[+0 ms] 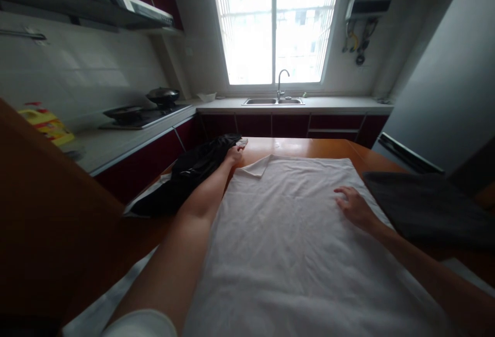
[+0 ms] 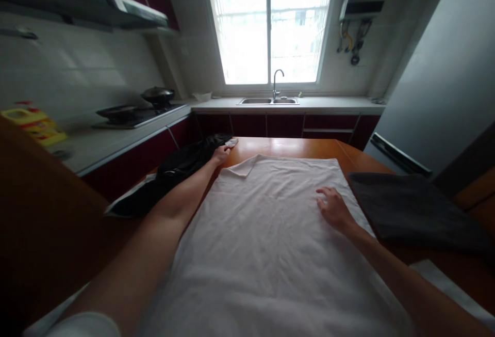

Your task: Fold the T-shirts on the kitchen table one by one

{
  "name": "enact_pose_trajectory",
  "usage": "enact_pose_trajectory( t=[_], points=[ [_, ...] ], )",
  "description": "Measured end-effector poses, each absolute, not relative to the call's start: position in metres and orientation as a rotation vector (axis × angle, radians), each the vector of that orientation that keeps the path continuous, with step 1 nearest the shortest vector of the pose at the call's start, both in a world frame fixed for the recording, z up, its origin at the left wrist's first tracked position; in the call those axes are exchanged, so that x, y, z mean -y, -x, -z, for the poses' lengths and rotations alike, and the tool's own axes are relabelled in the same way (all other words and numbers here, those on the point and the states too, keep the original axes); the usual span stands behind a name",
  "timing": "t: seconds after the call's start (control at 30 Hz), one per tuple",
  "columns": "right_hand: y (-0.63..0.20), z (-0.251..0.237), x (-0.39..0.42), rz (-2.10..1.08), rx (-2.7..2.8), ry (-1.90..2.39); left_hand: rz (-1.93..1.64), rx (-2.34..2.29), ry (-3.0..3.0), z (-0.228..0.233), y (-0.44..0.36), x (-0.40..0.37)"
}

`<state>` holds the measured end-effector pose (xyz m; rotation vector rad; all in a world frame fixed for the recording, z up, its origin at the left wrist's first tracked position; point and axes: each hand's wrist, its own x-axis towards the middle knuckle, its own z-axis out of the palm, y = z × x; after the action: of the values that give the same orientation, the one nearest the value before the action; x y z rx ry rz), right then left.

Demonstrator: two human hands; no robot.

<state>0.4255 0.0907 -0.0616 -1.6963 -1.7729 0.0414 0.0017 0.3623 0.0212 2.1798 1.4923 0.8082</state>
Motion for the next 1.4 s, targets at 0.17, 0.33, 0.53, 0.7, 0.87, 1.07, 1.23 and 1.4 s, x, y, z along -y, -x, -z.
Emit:
enact_pose_trajectory(
  t=[0.17,0.33,0.53,0.7,0.87,1.07,1.23,1.4],
  points=[
    [-0.439,0.049,-0.114,0.034,1.787,1.795,-0.963,-1.43,-2.432,-0.01,-0.026,-0.292],
    [-0.45,0.038,-0.151,0.013,1.738,1.993,-0.604,-1.287,-2.753,0.013,-0.024,-0.214],
    [-0.449,0.043,-0.179,0.012,1.701,2.081,-0.458,-1.585,-2.683,0.014,-0.006,-0.25],
    [-0.449,0.05,-0.189,0.007,1.672,2.141,-0.409,-1.71,-2.65,0.022,-0.02,-0.269],
    [-0.455,0.05,-0.2,0.035,1.636,2.318,-0.202,-1.714,-2.574,0.021,-0.045,-0.268],
    [-0.455,0.042,-0.221,-0.132,1.58,2.463,-0.054,-1.793,-2.48,0.016,-0.043,-0.299],
    [-0.46,0.039,-0.238,-0.121,1.516,2.501,-0.082,-1.806,-2.461,0.017,-0.044,-0.317],
    [-0.475,0.038,-0.256,-0.184,1.544,2.483,-0.102,-1.874,-2.39,0.014,-0.045,-0.341]
  ],
)
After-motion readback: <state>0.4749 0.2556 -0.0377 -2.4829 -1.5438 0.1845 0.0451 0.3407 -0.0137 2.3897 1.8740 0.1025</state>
